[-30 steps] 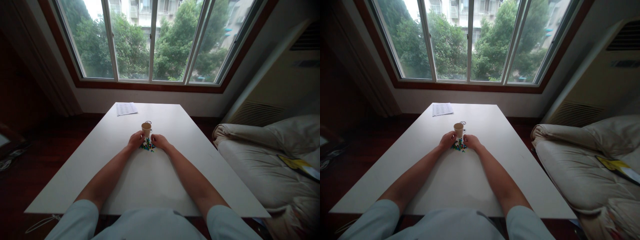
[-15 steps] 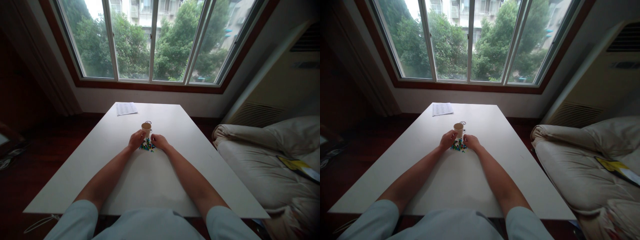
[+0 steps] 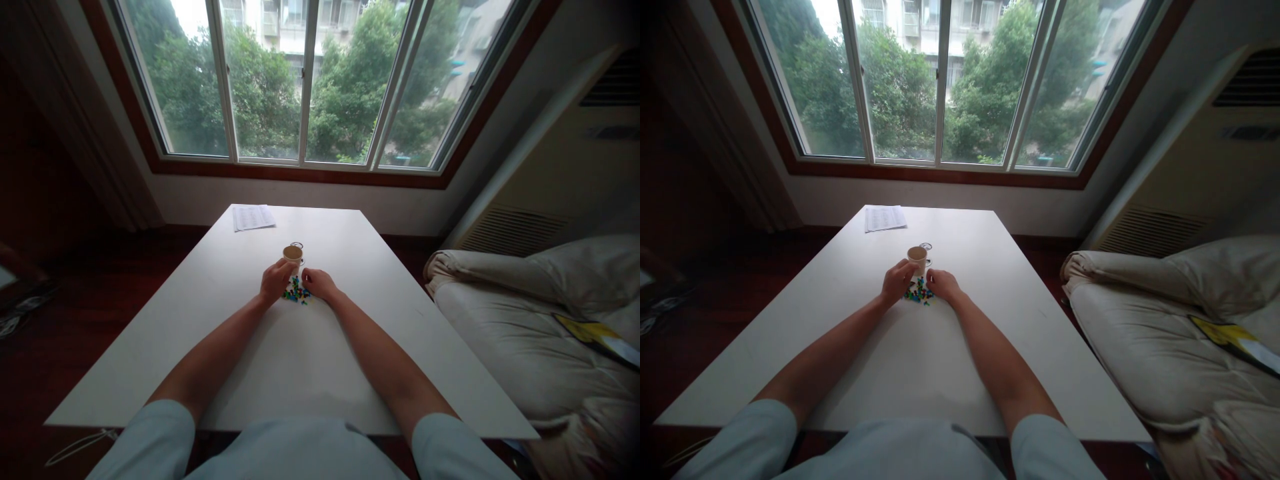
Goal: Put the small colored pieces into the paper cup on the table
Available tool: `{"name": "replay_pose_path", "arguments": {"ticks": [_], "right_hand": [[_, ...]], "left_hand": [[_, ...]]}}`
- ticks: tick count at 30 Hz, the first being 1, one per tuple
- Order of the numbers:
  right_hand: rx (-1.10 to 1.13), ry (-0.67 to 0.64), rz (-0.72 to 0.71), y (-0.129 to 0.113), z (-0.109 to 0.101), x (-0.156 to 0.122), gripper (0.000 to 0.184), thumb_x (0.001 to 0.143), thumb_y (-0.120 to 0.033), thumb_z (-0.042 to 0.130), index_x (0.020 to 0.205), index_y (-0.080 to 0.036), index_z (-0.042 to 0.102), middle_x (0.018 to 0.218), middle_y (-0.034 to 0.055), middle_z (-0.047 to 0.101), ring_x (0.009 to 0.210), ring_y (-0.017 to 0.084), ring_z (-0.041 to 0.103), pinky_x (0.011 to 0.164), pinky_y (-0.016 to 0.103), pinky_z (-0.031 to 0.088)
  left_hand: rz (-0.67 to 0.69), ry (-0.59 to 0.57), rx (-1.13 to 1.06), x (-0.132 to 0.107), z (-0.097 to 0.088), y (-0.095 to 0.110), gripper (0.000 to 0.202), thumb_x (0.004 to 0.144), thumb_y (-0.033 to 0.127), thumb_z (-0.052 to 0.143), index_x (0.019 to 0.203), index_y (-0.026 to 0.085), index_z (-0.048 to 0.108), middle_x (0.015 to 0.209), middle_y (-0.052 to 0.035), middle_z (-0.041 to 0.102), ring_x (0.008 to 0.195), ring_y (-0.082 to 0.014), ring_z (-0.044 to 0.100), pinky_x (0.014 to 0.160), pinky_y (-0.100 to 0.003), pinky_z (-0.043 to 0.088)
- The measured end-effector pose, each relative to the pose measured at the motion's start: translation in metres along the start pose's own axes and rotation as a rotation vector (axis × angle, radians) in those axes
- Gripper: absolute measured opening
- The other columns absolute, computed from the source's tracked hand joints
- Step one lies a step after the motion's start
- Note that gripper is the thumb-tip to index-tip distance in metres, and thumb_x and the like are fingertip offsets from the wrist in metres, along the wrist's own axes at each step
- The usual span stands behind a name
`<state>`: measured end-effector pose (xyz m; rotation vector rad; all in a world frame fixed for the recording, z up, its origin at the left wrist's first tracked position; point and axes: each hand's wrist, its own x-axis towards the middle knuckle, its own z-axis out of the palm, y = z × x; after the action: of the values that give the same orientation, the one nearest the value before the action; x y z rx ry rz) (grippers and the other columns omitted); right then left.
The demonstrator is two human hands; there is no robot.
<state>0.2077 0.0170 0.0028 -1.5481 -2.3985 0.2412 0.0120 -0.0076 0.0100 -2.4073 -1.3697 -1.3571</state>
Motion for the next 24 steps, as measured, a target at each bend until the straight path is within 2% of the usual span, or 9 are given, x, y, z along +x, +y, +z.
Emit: {"name": "replay_pose_path", "arguments": {"ticks": [8, 14, 24], "right_hand": [[-0.001, 0.0, 0.012, 0.0, 0.0, -0.001, 0.015, 0.086, -0.025, 0.059, 0.099, -0.024, 0.065, 0.091, 0.0007, 0.069, 0.081, 0.015, 0.057, 0.068, 0.023, 0.032], [0.003, -0.004, 0.016, 0.0, 0.0, 0.0, 0.014, 0.086, -0.024, 0.059, 0.098, -0.024, 0.066, 0.091, 0.001, 0.069, 0.081, 0.015, 0.057, 0.068, 0.023, 0.033], [-0.004, -0.014, 0.016, 0.001, 0.001, 0.0, 0.015, 0.087, -0.026, 0.058, 0.099, -0.024, 0.065, 0.092, 0.0007, 0.07, 0.08, 0.014, 0.057, 0.067, 0.023, 0.032]], "left_hand": [[-0.032, 0.01, -0.068, 0.001, 0.001, 0.001, 0.023, 0.099, 0.03, 0.048, 0.099, 0.022, 0.069, 0.094, -0.0035, 0.069, 0.078, -0.0125, 0.062, 0.072, -0.023, 0.046], [-0.071, 0.0, -0.063, 0.0, 0.003, -0.002, 0.021, 0.096, 0.03, 0.051, 0.102, 0.021, 0.07, 0.094, -0.0031, 0.07, 0.066, -0.0097, 0.057, 0.067, -0.022, 0.045], [-0.117, 0.033, -0.079, 0.0, 0.004, -0.011, 0.018, 0.092, 0.021, 0.049, 0.094, 0.021, 0.066, 0.088, -0.0024, 0.064, 0.067, -0.0113, 0.055, 0.066, -0.023, 0.044]]}}
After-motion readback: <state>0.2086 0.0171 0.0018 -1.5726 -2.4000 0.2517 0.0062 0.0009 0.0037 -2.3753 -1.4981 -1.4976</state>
